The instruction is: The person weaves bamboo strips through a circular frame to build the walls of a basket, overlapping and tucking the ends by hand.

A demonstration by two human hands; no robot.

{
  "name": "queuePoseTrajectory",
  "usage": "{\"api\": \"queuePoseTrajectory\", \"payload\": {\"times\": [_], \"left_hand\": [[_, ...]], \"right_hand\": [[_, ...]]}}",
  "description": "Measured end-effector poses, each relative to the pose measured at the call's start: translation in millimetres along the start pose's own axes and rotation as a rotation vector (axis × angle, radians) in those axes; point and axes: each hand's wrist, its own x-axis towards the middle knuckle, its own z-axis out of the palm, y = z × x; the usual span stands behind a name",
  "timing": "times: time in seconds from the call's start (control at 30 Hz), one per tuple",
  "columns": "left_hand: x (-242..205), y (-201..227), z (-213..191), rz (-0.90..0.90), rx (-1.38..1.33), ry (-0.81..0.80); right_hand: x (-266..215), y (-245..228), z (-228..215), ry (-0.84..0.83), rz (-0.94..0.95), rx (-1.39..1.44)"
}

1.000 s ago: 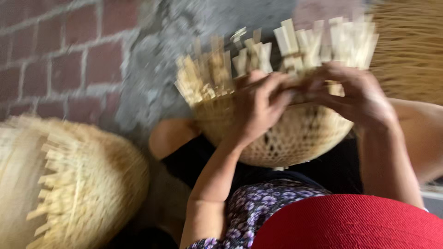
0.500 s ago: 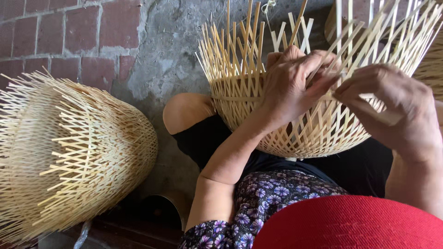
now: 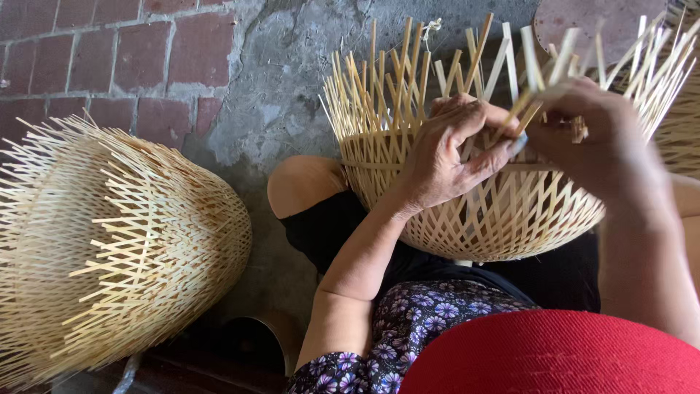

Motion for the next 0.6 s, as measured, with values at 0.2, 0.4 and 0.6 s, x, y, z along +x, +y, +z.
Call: {"api": "queuePoseTrajectory", "payload": {"times": [0.2, 0.4, 0.6], "left_hand": [[-2.9, -11.3, 17.6, -0.215, -0.119, -0.048], [-12.2, 2.0, -5.4, -0.211, -0.072, -0.037], [-16.3, -0.1, -22.8, -0.157, 0.325, 0.08]], "right_hand": [[-18.3, 6.7, -6.6, 0.032, -0.168, 0.457], [-8.4, -19.3, 23.3, 0.145, 0.054, -0.3], [3.6, -46.4, 26.4, 0.022, -0.007, -0.811]]}}
